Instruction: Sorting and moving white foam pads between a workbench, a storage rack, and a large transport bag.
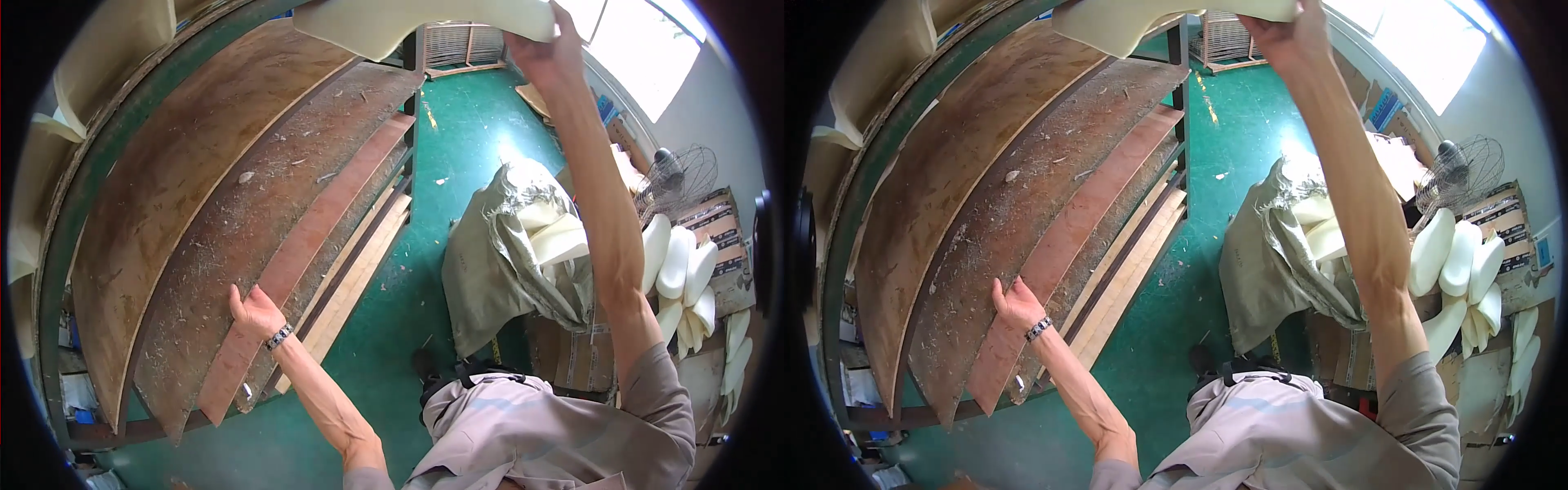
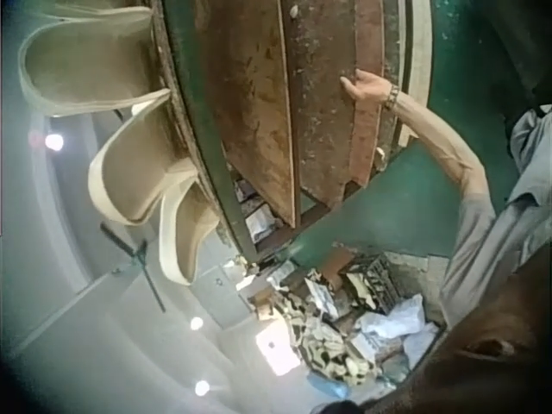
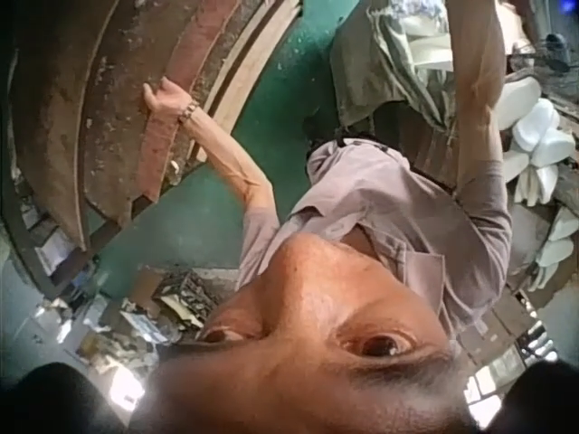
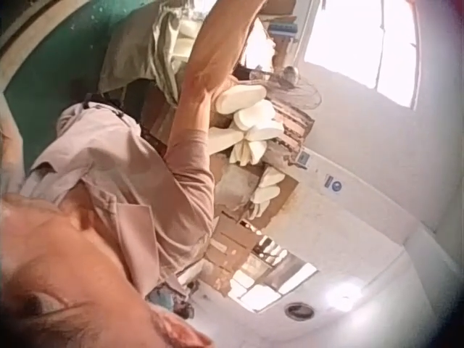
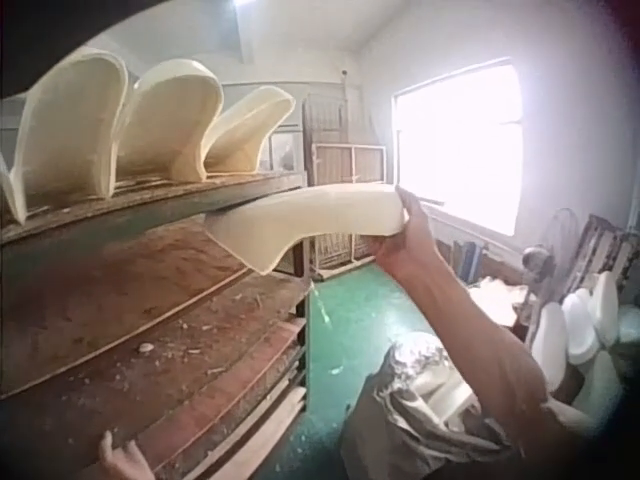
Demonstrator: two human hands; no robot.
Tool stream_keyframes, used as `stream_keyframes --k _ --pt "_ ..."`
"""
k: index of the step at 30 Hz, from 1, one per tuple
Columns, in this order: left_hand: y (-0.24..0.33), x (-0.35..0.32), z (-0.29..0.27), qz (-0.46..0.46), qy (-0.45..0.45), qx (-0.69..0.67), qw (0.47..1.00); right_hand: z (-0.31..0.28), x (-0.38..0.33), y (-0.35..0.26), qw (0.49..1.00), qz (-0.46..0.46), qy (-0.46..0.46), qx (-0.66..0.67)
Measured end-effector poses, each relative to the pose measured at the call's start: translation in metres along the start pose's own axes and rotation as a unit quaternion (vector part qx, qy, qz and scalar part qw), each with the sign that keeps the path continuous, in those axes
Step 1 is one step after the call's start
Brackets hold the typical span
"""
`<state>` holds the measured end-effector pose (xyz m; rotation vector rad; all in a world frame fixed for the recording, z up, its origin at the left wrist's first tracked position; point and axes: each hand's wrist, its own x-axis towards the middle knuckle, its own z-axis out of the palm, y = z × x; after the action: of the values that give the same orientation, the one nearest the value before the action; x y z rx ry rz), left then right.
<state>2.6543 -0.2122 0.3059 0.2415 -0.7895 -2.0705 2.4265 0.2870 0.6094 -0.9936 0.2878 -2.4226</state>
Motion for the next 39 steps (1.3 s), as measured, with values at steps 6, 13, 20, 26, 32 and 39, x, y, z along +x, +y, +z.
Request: stream_keyframes --k 6,13,20,26,32,39 --pt "-0.001 -0.003 0.003 0.009 0.006 0.002 1.0 -0.006 0.069 0.072 0.866 -0.252 0.313 -0.298" --pt "0.001 -0.003 0.001 0.0 -0.006 0.005 1.0 -0.066 0.089 0.081 0.885 -0.225 0.302 -0.274" --pt "0.002 -0.006 0.006 0.005 0.004 0.016 1.0 -0.093 0.104 0.097 0.901 -0.216 0.283 -0.249" --pt "0.002 -0.004 0.007 0.001 -0.003 0.009 1.0 -0.14 0.109 0.095 0.978 -0.108 -0.003 -0.177" --pt "0.004 -0.004 0.003 0.007 -0.005 0.021 1.0 -0.114 0.149 0.108 0.92 -0.141 0.261 -0.256" --pt "0.004 -0.005 0.003 -0.003 -0.002 0.015 1.0 -0.085 0.074 0.098 0.89 -0.038 0.263 -0.37"
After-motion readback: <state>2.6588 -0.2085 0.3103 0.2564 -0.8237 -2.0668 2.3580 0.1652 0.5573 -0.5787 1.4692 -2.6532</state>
